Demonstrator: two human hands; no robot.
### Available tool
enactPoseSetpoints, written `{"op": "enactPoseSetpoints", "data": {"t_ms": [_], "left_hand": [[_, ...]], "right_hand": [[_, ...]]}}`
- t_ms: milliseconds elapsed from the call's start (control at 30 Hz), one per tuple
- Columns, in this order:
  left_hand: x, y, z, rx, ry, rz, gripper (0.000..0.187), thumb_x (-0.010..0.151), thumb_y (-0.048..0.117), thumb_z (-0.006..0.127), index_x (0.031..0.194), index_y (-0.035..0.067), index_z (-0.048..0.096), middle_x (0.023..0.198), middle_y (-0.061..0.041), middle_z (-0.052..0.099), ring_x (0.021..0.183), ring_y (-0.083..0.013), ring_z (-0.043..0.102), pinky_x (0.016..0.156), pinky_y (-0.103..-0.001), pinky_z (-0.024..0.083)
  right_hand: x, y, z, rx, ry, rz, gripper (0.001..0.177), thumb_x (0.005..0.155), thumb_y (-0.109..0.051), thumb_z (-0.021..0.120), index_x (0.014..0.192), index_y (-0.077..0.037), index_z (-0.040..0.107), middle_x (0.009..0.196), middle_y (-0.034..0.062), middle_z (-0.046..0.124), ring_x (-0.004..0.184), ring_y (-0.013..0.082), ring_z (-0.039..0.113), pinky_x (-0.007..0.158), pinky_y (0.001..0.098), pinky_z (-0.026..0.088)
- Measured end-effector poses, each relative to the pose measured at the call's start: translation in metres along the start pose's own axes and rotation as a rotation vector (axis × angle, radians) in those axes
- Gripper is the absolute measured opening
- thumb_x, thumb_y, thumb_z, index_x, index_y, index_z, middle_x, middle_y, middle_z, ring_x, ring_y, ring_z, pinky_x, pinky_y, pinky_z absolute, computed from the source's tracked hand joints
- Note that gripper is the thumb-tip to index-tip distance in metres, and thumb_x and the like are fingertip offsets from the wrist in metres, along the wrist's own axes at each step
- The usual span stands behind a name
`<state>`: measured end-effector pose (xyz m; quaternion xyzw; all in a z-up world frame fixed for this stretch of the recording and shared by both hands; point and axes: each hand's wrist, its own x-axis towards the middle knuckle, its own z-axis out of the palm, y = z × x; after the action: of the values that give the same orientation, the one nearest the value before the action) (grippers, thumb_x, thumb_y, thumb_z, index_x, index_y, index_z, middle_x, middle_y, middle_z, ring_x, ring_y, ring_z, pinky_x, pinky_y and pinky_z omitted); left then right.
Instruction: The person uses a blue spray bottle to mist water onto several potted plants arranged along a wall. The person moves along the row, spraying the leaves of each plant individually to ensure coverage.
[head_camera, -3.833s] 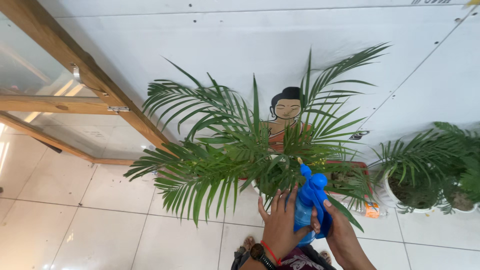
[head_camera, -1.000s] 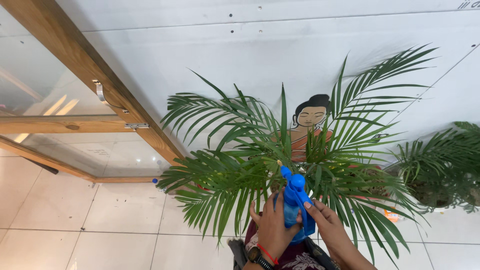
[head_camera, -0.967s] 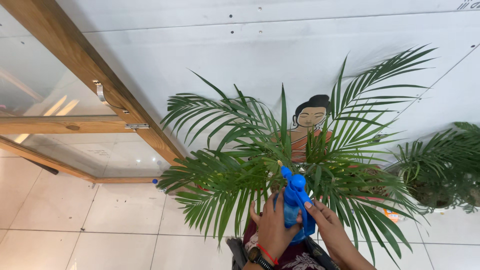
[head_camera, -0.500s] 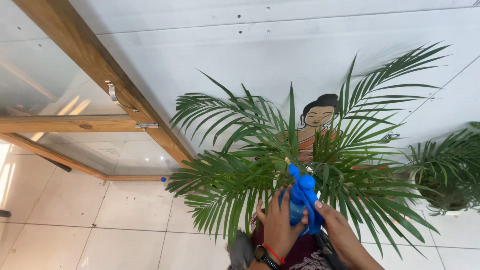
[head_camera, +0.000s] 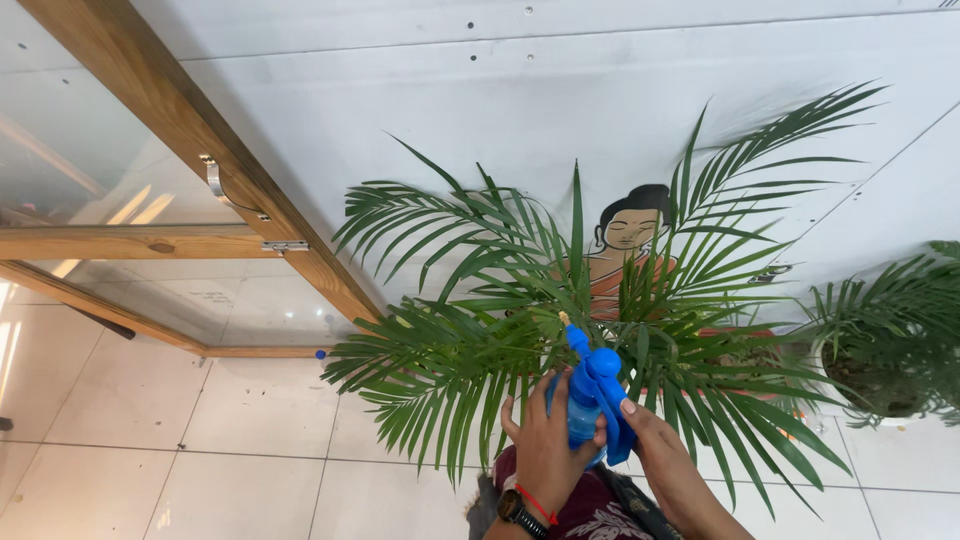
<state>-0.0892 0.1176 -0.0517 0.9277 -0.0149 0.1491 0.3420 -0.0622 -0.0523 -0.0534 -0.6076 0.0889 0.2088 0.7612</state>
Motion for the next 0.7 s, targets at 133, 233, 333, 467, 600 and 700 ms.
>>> {"op": "enactPoseSetpoints", "data": {"t_ms": [133,233,333,467,600,700], "left_hand": [[-0.0006,-0.0008,0.0023,-0.007,-0.035,-0.023,0.099,0.069,0.035,0.09,0.15,0.011,0.038,0.146,-0.014,0.046,0.138,-0.0297,0.043,0.11,-0.066,0.011],[-0.0023,0.0003,0.0054,-0.021,-0.102,-0.065,0.101,0.068,0.034,0.09,0.15,0.01,0.037,0.145,-0.013,0.046,0.137,-0.029,0.043,0.11,-0.068,0.009],[-0.0022,-0.0003,0.0067,-0.029,-0.074,-0.038,0.099,0.069,0.034,0.09,0.149,0.009,0.038,0.144,-0.013,0.047,0.137,-0.0292,0.044,0.11,-0.067,0.01],[-0.0026,-0.0011,0.0056,-0.03,-0.046,-0.015,0.096,0.07,0.035,0.09,0.148,0.011,0.04,0.145,-0.013,0.047,0.138,-0.0293,0.044,0.111,-0.066,0.011],[-0.0027,-0.0022,0.0046,-0.03,-0.037,0.009,0.097,0.07,0.034,0.09,0.149,0.01,0.04,0.145,-0.015,0.047,0.138,-0.0303,0.043,0.112,-0.064,0.011],[-0.0036,-0.0036,0.0049,-0.037,-0.014,0.044,0.098,0.07,0.035,0.09,0.15,0.009,0.039,0.147,-0.016,0.048,0.139,-0.0305,0.044,0.111,-0.062,0.013]], "right_hand": [[-0.0019,-0.0016,-0.0012,-0.092,-0.043,-0.014,0.043,0.1,-0.037,0.055,0.095,0.001,0.075,0.079,0.0079,0.069,0.08,0.0165,0.06,0.078,0.0329,0.044],[-0.0025,0.0023,-0.0016,-0.1,-0.034,-0.029,0.041,0.1,-0.036,0.057,0.096,0.001,0.074,0.079,0.0084,0.069,0.081,0.0172,0.06,0.08,0.0325,0.044],[-0.0014,0.0024,-0.003,-0.087,-0.019,-0.018,0.043,0.099,-0.038,0.056,0.098,0.001,0.074,0.08,0.0092,0.069,0.082,0.0172,0.061,0.082,0.0324,0.046],[-0.0035,0.0032,-0.0032,-0.021,-0.008,-0.015,0.046,0.1,-0.042,0.052,0.1,0.0,0.072,0.083,0.0088,0.07,0.083,0.0175,0.062,0.081,0.0335,0.046],[-0.0038,0.0008,-0.0017,-0.069,0.02,0.008,0.048,0.099,-0.043,0.05,0.101,-0.001,0.074,0.084,0.0082,0.072,0.082,0.0175,0.061,0.079,0.0328,0.046],[-0.0056,-0.0009,-0.0043,-0.123,-0.003,0.015,0.049,0.099,-0.044,0.05,0.098,-0.002,0.076,0.082,0.0078,0.072,0.081,0.0165,0.061,0.078,0.0326,0.045]]}}
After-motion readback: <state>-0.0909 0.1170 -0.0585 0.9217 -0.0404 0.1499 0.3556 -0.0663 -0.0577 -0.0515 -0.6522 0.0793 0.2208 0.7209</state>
